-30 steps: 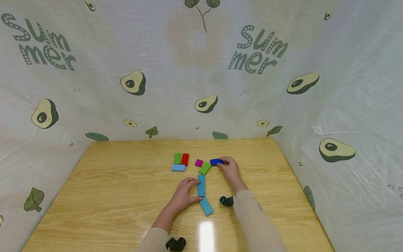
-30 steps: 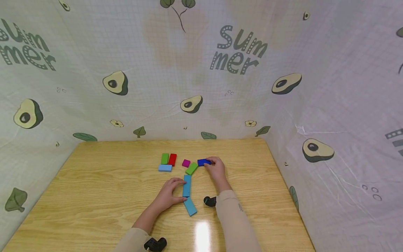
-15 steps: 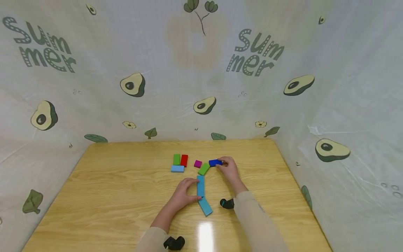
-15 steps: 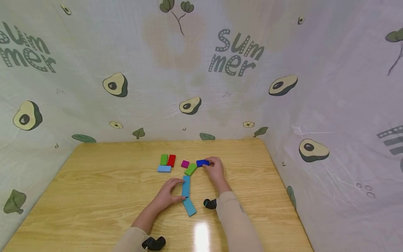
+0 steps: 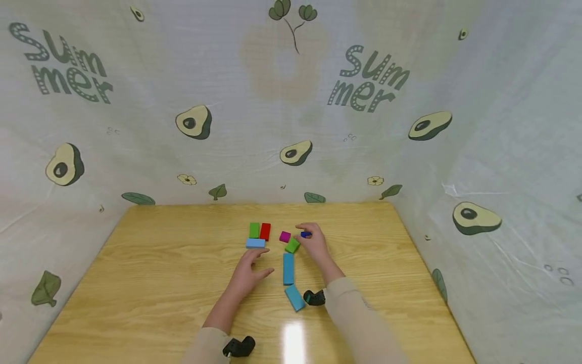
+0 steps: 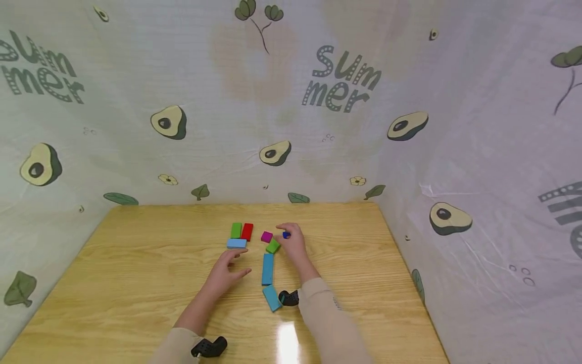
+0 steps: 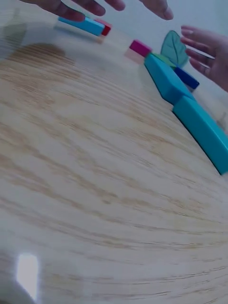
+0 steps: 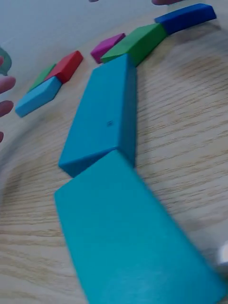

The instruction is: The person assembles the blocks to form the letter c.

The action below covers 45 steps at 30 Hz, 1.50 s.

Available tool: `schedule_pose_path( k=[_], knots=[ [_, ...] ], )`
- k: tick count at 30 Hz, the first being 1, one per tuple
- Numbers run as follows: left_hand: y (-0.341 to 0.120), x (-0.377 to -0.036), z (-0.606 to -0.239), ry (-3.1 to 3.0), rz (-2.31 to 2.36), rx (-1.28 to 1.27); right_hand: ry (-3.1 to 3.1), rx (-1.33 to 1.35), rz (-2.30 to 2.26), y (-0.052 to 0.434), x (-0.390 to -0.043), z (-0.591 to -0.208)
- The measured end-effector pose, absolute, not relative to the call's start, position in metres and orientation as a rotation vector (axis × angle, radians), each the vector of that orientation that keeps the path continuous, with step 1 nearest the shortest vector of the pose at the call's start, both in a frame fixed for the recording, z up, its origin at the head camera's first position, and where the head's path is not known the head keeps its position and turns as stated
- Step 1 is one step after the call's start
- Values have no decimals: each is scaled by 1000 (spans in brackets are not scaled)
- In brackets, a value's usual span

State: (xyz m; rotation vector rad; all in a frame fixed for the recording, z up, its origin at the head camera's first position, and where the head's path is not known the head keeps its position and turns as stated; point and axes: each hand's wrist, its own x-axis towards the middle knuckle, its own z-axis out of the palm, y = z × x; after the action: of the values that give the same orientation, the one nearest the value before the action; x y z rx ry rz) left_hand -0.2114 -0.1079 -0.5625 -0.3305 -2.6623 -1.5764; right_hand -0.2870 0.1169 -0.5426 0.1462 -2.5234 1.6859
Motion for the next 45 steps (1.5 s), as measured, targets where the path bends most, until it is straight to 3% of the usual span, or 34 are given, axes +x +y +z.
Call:
schedule_pose_path(
  k=[18, 45],
  knots=[
    [-147, -201, -553, -2595, -1589, -200, -2702, 388, 1655, 40, -284, -547],
    [-174, -194, -555, -2632, -1553, -105, -2981, 575, 1044, 3, -300, -557]
  ],
)
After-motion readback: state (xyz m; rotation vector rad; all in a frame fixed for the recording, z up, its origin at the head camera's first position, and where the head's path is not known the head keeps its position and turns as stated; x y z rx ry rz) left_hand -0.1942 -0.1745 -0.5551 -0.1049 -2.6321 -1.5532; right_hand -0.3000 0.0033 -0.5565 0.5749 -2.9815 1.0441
